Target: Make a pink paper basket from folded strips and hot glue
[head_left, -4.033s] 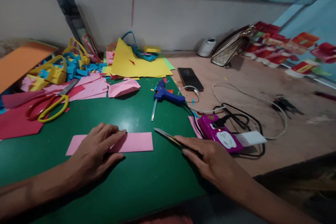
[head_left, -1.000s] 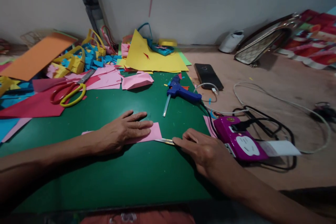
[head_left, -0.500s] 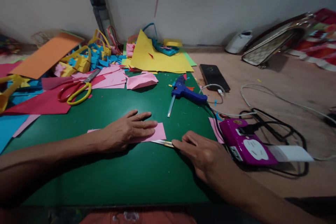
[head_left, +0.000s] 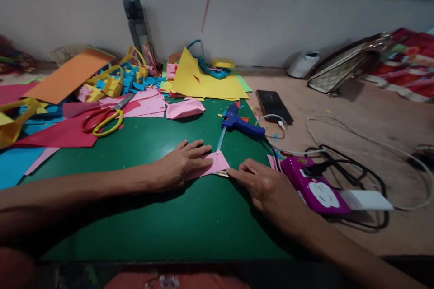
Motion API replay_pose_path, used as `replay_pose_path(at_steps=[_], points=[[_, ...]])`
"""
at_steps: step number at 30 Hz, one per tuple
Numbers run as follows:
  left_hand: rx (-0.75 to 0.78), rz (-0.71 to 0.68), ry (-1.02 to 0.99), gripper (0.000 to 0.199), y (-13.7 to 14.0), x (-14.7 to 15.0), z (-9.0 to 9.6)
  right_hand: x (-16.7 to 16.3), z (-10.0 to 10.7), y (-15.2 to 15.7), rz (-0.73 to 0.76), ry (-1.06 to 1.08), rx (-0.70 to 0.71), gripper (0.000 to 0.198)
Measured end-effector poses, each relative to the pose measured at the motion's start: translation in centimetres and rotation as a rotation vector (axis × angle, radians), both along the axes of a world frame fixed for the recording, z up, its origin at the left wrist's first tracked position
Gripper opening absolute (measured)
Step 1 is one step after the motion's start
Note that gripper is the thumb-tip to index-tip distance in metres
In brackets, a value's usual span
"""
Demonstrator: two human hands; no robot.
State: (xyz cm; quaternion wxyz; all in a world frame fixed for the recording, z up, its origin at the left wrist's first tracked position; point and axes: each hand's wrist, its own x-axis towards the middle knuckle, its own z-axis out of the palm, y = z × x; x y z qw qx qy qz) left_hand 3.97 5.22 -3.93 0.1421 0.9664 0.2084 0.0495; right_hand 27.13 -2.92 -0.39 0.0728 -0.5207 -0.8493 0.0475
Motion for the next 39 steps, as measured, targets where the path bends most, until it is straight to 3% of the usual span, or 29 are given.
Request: replay_pose_path(at_steps=[3, 8, 19, 31, 39], points=[[0.021, -0.128, 0.029, 0.046, 0.6, -2.3, 0.1, 0.0, 0.1, 0.0, 0.007, -0.006, -0.015, 0.044], [0.036, -0.16, 0.032, 0.04, 0.9, -5.0, 0.1, 0.3, -0.1, 0.2, 0.022, 0.005, -0.017, 0.047], [-0.013, -0.147, -0.016, 0.044, 0.8, -5.1, 0.0, 0.6, -0.1, -0.2, 0.065, 0.041, -0.043, 0.044], [-0.066, -0.154, 0.073, 0.05, 1.1, -4.8, 0.4, -0.2, -0.2, -0.6, 0.107, 0.029, -0.003, 0.047], [-0.048, -0.146, 0.094, 0.05, 1.0, -4.6, 1.0, -1.5, 0.0, -0.3, 0.098, 0.046, -0.065, 0.039]])
